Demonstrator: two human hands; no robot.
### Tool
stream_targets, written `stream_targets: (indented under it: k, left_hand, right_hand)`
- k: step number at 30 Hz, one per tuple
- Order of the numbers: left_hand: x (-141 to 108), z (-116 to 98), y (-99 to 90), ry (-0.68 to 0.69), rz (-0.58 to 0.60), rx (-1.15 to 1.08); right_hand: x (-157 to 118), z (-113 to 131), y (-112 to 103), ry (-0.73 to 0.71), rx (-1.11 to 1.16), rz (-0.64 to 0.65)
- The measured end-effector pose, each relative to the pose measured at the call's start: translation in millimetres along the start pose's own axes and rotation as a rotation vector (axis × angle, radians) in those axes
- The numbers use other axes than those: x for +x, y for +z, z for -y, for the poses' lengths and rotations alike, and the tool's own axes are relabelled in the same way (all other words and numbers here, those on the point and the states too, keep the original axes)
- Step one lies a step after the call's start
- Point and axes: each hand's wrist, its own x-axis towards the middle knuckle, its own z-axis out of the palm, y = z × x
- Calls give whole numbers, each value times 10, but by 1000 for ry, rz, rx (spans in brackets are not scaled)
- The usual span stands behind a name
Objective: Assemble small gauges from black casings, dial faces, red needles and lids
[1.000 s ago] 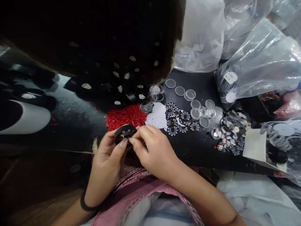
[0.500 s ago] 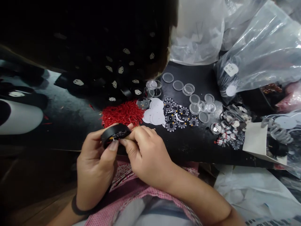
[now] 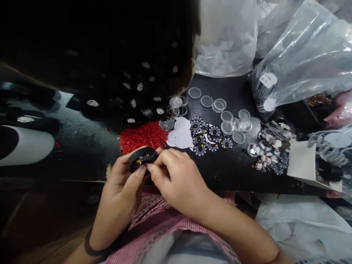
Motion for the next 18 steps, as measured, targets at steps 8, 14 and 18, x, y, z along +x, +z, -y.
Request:
stream_targets:
  k: [8,14,18]
  left_hand:
    - [33,91,17,-337,1,-356]
    - [70,124,59,-346,17,-232]
    - [128,136,-5,-233,74,-51]
  right_hand:
    - [53,-125,-81,-161,-182,-8]
    - [130,-153,-75,-199,-371,67]
    - [137,-148,-72,-220,-535,110]
